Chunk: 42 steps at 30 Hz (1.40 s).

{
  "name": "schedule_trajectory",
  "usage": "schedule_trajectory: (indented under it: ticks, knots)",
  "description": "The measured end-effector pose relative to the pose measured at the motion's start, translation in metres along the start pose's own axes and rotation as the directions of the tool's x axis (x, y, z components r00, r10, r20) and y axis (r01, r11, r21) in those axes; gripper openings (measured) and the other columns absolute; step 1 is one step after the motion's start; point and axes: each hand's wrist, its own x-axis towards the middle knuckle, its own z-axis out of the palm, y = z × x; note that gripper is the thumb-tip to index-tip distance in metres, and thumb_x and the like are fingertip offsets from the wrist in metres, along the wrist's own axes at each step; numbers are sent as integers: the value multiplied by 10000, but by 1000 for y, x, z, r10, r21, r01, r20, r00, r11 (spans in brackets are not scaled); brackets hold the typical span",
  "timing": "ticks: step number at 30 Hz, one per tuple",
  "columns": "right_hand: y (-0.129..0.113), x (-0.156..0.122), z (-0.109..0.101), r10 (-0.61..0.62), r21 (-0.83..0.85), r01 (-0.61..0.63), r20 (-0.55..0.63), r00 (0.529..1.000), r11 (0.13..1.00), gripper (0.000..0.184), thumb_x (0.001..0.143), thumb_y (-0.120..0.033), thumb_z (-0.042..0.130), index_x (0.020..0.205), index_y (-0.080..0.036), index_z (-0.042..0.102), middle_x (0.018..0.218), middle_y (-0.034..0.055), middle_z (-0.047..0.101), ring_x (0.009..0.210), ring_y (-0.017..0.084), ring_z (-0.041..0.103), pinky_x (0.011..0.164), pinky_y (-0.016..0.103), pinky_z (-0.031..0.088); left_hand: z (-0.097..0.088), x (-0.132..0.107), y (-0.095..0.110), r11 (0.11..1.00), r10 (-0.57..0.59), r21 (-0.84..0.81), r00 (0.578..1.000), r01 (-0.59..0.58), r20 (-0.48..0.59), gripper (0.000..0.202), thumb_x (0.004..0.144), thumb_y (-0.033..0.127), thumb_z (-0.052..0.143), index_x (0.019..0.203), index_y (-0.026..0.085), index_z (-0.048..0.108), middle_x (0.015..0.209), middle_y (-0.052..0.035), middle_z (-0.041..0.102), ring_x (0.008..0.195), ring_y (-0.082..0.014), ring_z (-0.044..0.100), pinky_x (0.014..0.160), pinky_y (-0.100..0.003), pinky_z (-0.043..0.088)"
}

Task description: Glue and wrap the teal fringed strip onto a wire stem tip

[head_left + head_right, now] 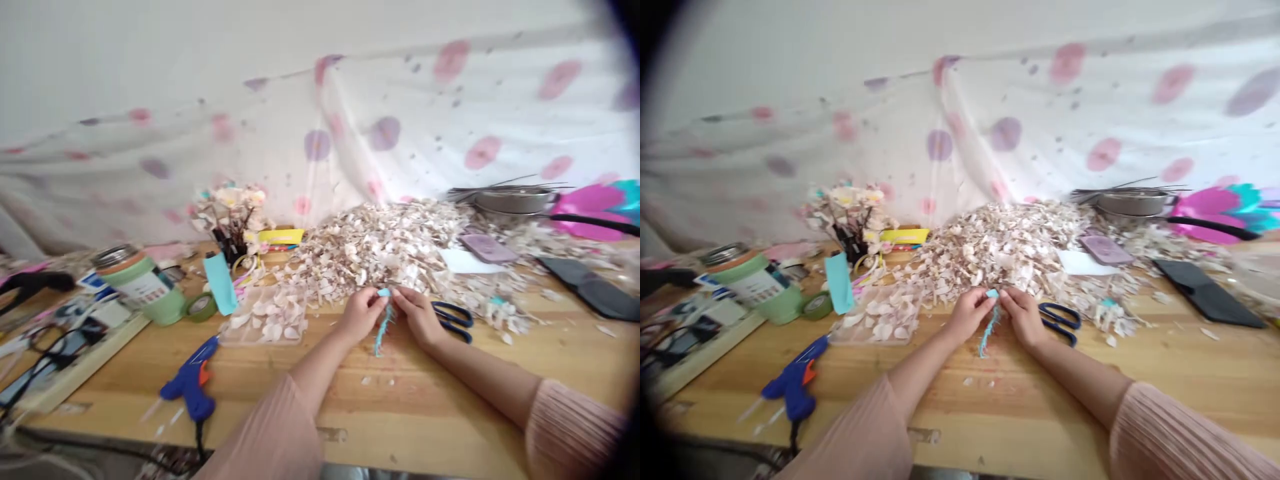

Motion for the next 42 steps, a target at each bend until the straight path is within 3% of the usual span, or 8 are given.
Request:
schedule_trajectory:
  ticks: [7,12,16,29,42]
  knots:
    - [0,-1,1,-26,6,26,65,998,1000,373,787,-559,623,652,-212,609,568,-1,526,530,158,431,511,292,348,1,1,-2,980,-108,-176,992,95,-65,261,753,410,651,686,170,576,609,21,507,583,-122,426,578,-249,330]
    - [2,-3,2,-41,-11,42,43,998,999,350,777,-519,648,673,-187,602,611,-1,552,587,152,458,565,276,371,0,-2,3,961,-159,-236,986,145,-45,288,728,419,660,648,172,536,545,51,417,522,-97,348,513,-237,260]
    - [3,-2,1,-23,19,23,2,1000,1000,349,816,-533,589,763,-188,603,657,2,573,595,152,474,556,269,380,1,-2,6,958,-174,-229,985,172,9,301,697,414,688,633,172,522,522,63,392,490,-87,316,483,-237,224]
    - [7,1,2,0,38,1,-25,1000,999,367,776,-550,595,701,-191,576,624,0,562,581,153,487,576,284,397,2,-2,3,968,-162,-191,987,161,11,279,715,407,661,666,165,532,540,63,410,503,-88,329,498,-237,232]
    - [4,0,0,-40,-62,38,-28,999,997,327,804,-479,533,627,-209,481,604,-12,460,603,156,418,551,267,347,3,-2,1,986,-115,-117,992,121,53,242,757,381,625,692,170,525,556,62,401,510,-91,331,497,-235,235]
